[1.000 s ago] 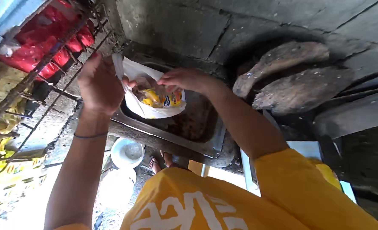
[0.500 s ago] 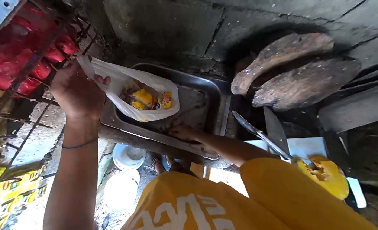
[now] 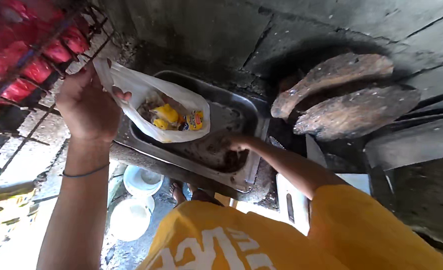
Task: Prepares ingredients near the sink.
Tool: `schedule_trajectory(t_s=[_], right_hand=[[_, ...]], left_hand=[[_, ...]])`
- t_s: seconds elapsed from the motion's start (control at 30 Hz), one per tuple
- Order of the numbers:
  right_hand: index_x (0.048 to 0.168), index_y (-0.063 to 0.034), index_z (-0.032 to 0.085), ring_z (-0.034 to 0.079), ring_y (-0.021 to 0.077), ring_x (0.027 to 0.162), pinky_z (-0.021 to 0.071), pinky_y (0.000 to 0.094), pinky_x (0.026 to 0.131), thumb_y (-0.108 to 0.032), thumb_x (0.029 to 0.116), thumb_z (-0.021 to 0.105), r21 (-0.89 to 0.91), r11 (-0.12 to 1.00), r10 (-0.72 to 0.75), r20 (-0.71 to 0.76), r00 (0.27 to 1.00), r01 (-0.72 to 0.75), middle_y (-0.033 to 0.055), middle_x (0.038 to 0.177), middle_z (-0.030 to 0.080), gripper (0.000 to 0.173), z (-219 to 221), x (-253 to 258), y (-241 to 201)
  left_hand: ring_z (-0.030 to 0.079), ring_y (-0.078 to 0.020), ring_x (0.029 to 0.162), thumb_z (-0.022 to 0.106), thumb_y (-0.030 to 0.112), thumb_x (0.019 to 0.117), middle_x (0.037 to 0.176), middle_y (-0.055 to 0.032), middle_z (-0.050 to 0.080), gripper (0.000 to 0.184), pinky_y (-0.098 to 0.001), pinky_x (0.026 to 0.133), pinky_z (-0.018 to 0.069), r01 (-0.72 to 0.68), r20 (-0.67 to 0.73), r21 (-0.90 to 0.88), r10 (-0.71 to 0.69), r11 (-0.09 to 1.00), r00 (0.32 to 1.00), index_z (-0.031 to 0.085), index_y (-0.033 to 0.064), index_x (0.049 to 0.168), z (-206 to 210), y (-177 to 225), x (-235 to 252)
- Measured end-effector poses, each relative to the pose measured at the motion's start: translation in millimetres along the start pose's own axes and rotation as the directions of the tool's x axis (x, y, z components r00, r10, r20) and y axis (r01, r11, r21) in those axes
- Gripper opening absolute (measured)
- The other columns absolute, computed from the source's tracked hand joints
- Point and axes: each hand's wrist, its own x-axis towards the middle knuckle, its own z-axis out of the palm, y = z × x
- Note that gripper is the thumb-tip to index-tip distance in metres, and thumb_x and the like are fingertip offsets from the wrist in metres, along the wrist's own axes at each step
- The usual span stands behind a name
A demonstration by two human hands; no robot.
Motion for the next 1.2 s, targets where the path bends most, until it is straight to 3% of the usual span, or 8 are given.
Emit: schedule_trajectory(t_s=[0.2,0.3,0.4,0.53,0.7,0.87,1.07,1.2], right_hand=[[0.151,-0.0045,0.047,0.035,0.0516,0.144,0.038,0.0693,0.108,-0.017,0.098,0.065,-0.065,0.971,0.17,-0.491,0.854,-0.231,0.0285,0.157,0.037,0.057,-34,54,31],[0.138,0.0102,0.053,0.043,0.0506,0.138,0.0371,0.0661,0.111,-0.011,0.09,0.073,-0.002,0.953,0.294,-0.243,0.924,-0.303,0.0338,0.148,0.046,0.056,12,16,-7],[0.137,0.0096,0.054,0.05,0.0485,0.133,0.0387,0.0662,0.107,-0.012,0.0992,0.061,-0.12,0.973,0.21,0.126,0.969,-0.196,0.0332,0.139,0.054,0.044,18,-20,-65],[0.139,-0.0041,0.061,0.053,0.043,0.133,0.0393,0.0612,0.111,-0.014,0.1019,0.058,-0.041,0.99,-0.139,-0.121,0.983,0.135,0.0248,0.14,0.058,0.038,24,16,-107],[0.141,-0.0067,0.061,0.05,0.0385,0.138,0.0344,0.0566,0.118,-0.013,0.1058,0.051,-0.011,0.927,-0.374,-0.101,0.922,0.375,0.0201,0.145,0.057,0.037,64,50,-93],[0.128,0.0043,0.064,0.057,0.0487,0.122,0.0434,0.0673,0.101,-0.001,0.0943,0.065,-0.098,0.994,-0.025,0.237,0.971,0.049,0.0315,0.13,0.06,0.034,21,-12,-38],[0.13,-0.0022,0.066,0.056,0.0393,0.131,0.0428,0.0564,0.112,-0.016,0.0997,0.065,0.118,0.987,-0.066,-0.306,0.95,0.107,0.0235,0.138,0.06,0.033,20,51,-30],[0.134,-0.002,0.062,0.055,0.0443,0.129,0.0412,0.0647,0.107,-0.014,0.1002,0.062,-0.038,0.998,-0.036,0.125,0.991,0.041,0.0267,0.136,0.06,0.036,39,-4,-52]], left_hand=[[0.063,-0.0115,0.072,0.019,0.022,0.1053,0.118,-0.0012,0.065,0.04,-0.0294,0.064,0.0563,0.023,-0.016,0.025,-0.022,0.999,1.0,0.057,0.0156,0.118,4,0,0],[0.064,-0.0123,0.073,0.02,0.023,0.1046,0.119,-0.0016,0.066,0.04,-0.0302,0.064,0.0561,0.03,-0.033,0.035,-0.029,0.999,0.999,0.058,0.016,0.117,0,1,-4],[0.064,-0.0122,0.074,0.02,0.024,0.1047,0.119,-0.0017,0.066,0.041,-0.0302,0.064,0.0562,0.026,-0.042,0.037,-0.024,0.999,0.999,0.058,0.016,0.117,-2,0,-4],[0.063,-0.0122,0.07,0.018,0.023,0.1055,0.119,-0.0036,0.066,0.042,-0.0296,0.061,0.0558,0.036,-0.047,0.04,-0.034,0.999,0.998,0.057,0.0136,0.119,3,1,-1],[0.063,-0.0114,0.071,0.02,0.025,0.1079,0.117,-0.0021,0.067,0.039,-0.0287,0.063,0.0557,0.045,-0.084,-0.021,-0.047,0.999,0.995,0.058,0.0161,0.115,11,-2,-2],[0.06,-0.0052,0.075,0.016,0.032,0.1096,0.116,0.0069,0.063,0.044,-0.0236,0.069,0.0529,0.081,-0.035,-0.062,-0.083,0.995,0.996,0.059,0.0234,0.114,9,-3,-19],[0.062,-0.0126,0.07,0.022,0.026,0.1089,0.116,-0.0041,0.066,0.036,-0.0289,0.061,0.055,0.008,-0.099,-0.157,-0.024,0.988,0.995,0.057,0.0169,0.108,16,-11,-2],[0.06,-0.0041,0.076,0.019,0.031,0.1091,0.122,0.007,0.063,0.043,-0.0226,0.07,0.0529,0.077,-0.007,-0.073,-0.078,0.994,0.997,0.06,0.0247,0.12,7,-7,-22]])
